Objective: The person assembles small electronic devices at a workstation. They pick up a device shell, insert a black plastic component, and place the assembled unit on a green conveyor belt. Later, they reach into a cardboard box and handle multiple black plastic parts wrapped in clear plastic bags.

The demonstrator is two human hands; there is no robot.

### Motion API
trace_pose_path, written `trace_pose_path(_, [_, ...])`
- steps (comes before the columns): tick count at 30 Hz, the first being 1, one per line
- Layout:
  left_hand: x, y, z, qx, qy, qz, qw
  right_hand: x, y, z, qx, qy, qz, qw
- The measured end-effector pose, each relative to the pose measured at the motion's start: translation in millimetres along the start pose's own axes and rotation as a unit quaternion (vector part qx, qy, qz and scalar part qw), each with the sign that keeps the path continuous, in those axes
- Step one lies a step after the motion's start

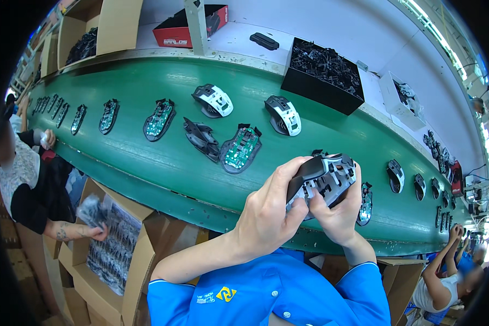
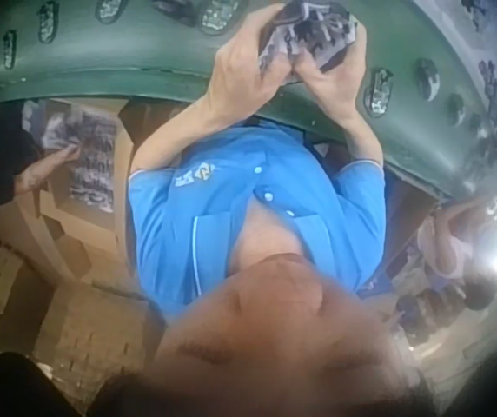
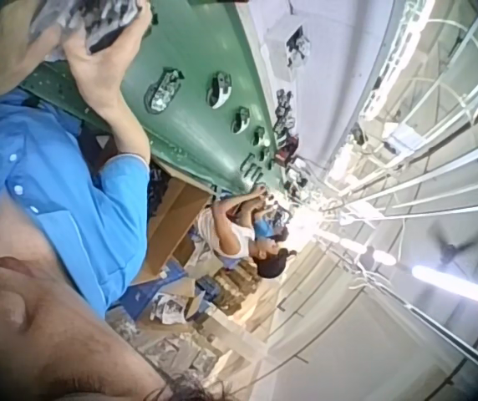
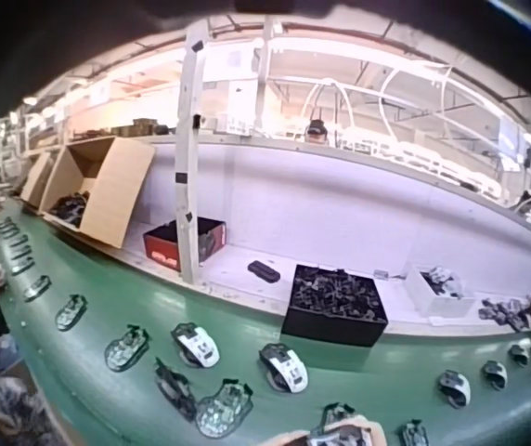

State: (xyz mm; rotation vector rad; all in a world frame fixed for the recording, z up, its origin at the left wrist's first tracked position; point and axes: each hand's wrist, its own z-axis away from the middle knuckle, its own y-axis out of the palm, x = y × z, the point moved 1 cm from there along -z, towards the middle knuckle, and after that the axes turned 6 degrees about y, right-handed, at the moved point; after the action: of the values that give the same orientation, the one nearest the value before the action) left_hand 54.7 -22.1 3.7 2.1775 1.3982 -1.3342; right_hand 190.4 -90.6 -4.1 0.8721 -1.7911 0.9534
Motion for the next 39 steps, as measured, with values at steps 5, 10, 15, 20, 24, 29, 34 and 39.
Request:
trace_pose_path(5, [0.4,-2.7,-8.4,0.024,-0.003,-0.018,1.0,4.7,-8.8,-8.1,0.012,0.014,0.014,1.0])
trace_pose_path(10, [-12.0,-45.8,-39.4,0.113,-0.163,0.051,0.979,-2.0,-83.7,-59.2,0.183,0.18,0.061,0.965])
trace_pose_path(15, [111.6,-13.7,-85.1,0.138,-0.093,-0.473,0.865,-141.8,-135.5,-91.0,-0.085,-0.032,0.73,0.677])
trace_pose_path(20, [164.5,46.2,-120.5,0.186,-0.146,-0.479,0.845,-126.2,-113.3,-66.0,0.003,-0.02,0.695,0.719])
trace_pose_path(24, [175.0,50.0,-142.5,0.341,-0.205,-0.477,0.784,-51.1,-98.7,-55.0,0.027,-0.012,0.547,0.837])
trace_pose_path(29, [194.3,17.0,-134.2,0.314,-0.084,-0.387,0.863,-28.8,-28.4,-25.8,0.268,-0.072,0.347,0.896])
trace_pose_path(34, [199.2,21.4,-135.7,0.203,-0.118,-0.375,0.897,-25.4,25.9,-47.2,0.228,-0.211,0.34,0.888])
trace_pose_path(39, [161.1,-35.6,-156.6,0.092,-0.071,-0.22,0.969,-44.6,102.4,-69.5,0.213,-0.301,0.374,0.851])
